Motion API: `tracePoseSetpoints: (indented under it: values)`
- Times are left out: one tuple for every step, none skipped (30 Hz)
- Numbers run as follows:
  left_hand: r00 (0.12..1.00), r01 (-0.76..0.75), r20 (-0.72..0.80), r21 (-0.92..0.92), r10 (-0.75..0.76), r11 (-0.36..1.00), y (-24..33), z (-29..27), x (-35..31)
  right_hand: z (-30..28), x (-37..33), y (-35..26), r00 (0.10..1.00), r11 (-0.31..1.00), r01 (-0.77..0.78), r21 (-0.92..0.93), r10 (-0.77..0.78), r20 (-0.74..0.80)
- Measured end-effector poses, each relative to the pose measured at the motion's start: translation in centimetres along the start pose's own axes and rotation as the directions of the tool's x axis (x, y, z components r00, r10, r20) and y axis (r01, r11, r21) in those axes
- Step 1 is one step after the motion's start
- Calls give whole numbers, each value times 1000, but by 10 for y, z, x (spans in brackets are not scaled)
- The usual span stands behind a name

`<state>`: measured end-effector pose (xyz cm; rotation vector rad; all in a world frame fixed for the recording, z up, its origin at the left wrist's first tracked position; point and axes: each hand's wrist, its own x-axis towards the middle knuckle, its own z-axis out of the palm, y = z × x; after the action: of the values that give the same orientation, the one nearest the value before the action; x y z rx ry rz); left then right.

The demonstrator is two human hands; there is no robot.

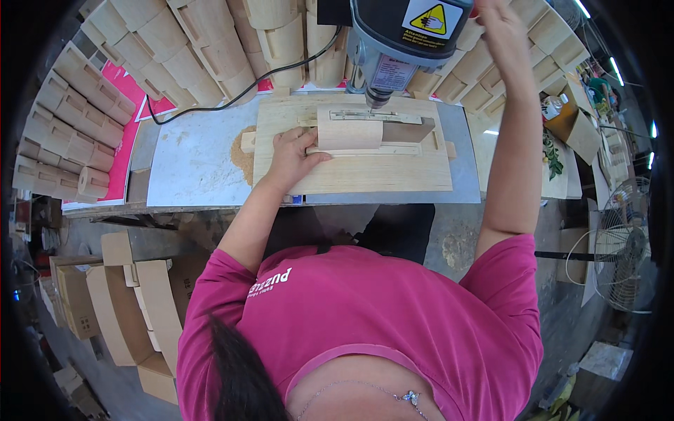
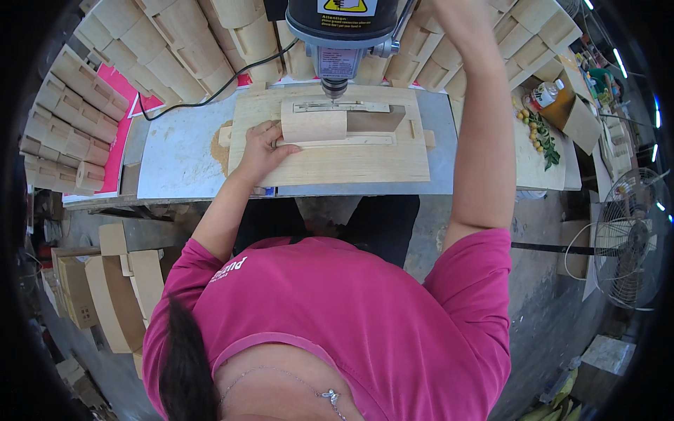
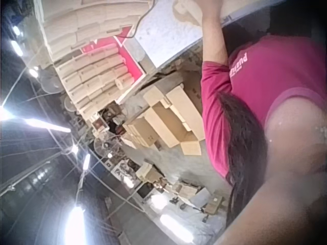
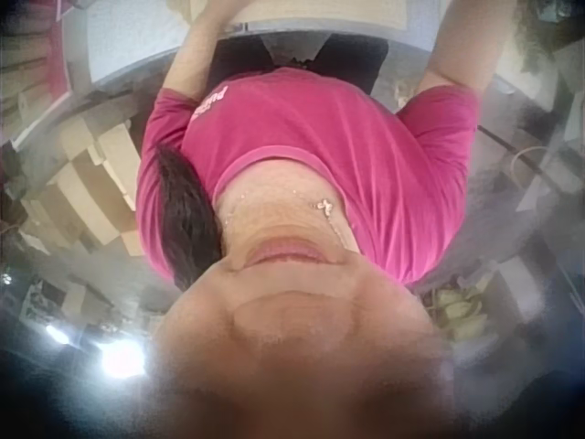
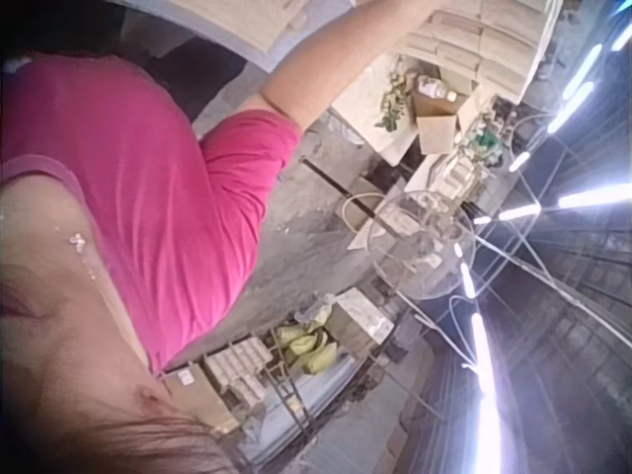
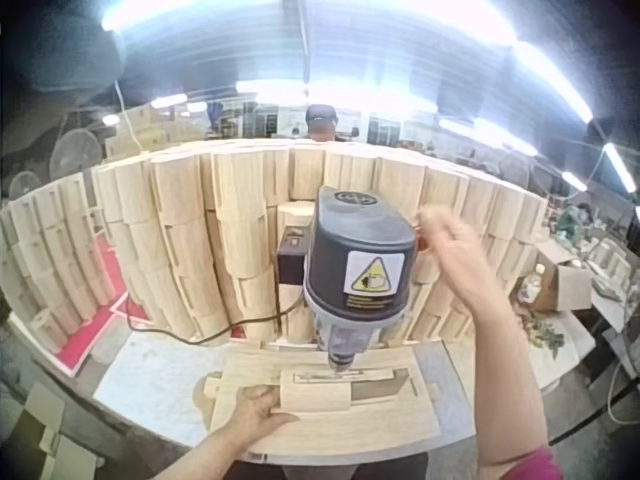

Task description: Drilling holes into wooden cylinders using a vertical drill press in a workshop.

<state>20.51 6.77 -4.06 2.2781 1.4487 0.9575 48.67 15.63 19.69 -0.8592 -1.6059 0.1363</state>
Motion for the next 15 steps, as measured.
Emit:
tracePoseSetpoints:
  values:
    - [999, -19, -28, 6, 19, 1000, -2, 1, -2, 10, 2, 5, 990, 998, 56, 0, -56, 133]
    - [998, -33, -55, 13, 34, 999, -4, 2, -4, 19, 1, -18, 989, 998, 56, 6, -56, 135]
    - [998, -29, -56, 16, 30, 999, -4, 1, -5, 22, -1, -45, 971, 978, -181, -102, 194, 143]
    - [999, -23, -46, 24, 24, 999, -1, -1, -5, 20, -5, -65, 894, 891, -401, -212, 431, 122]
    - [999, -24, -32, 30, 25, 999, 1, -2, -4, 14, -9, -68, 895, 891, -401, -213, 431, 116]
    - [999, -30, -30, 29, 31, 999, 3, -1, -2, 7, -14, -67, 928, 911, -323, -256, 357, 101]
    - [998, -52, -45, 30, 54, 998, 3, 1, 0, -1, -21, -63, 955, 920, -247, -303, 285, 85]
    - [995, -70, -62, 31, 72, 997, 4, 2, 0, -8, -29, -58, 975, 921, -170, -350, 209, 78]
    - [995, -78, -57, 26, 79, 997, 4, 2, 2, -14, -37, -54, 988, 912, -93, -399, 133, 75]
    - [997, -41, -56, 42, 43, 998, 0, -2, -5, -7, -48, -49, 993, 910, -6, -415, 53, 102]
    - [998, -33, -46, 41, 34, 999, 1, -3, -5, -9, -59, -52, 993, 908, -8, -418, 57, 104]
    - [999, -30, -44, 37, 32, 999, 3, -4, -6, -9, -73, -59, 992, 901, 1, -433, 52, 111]
    - [999, -28, -43, 40, 30, 999, 4, -6, -6, -9, -86, -64, 992, 894, 13, -447, 44, 118]
    - [999, -27, -39, 43, 29, 999, 4, -6, -5, -9, -99, -67, 992, 894, 12, -449, 46, 118]
    - [999, -25, -39, 42, 26, 999, 4, -6, -4, -7, -112, -69, 992, 924, -50, -380, 89, 86]
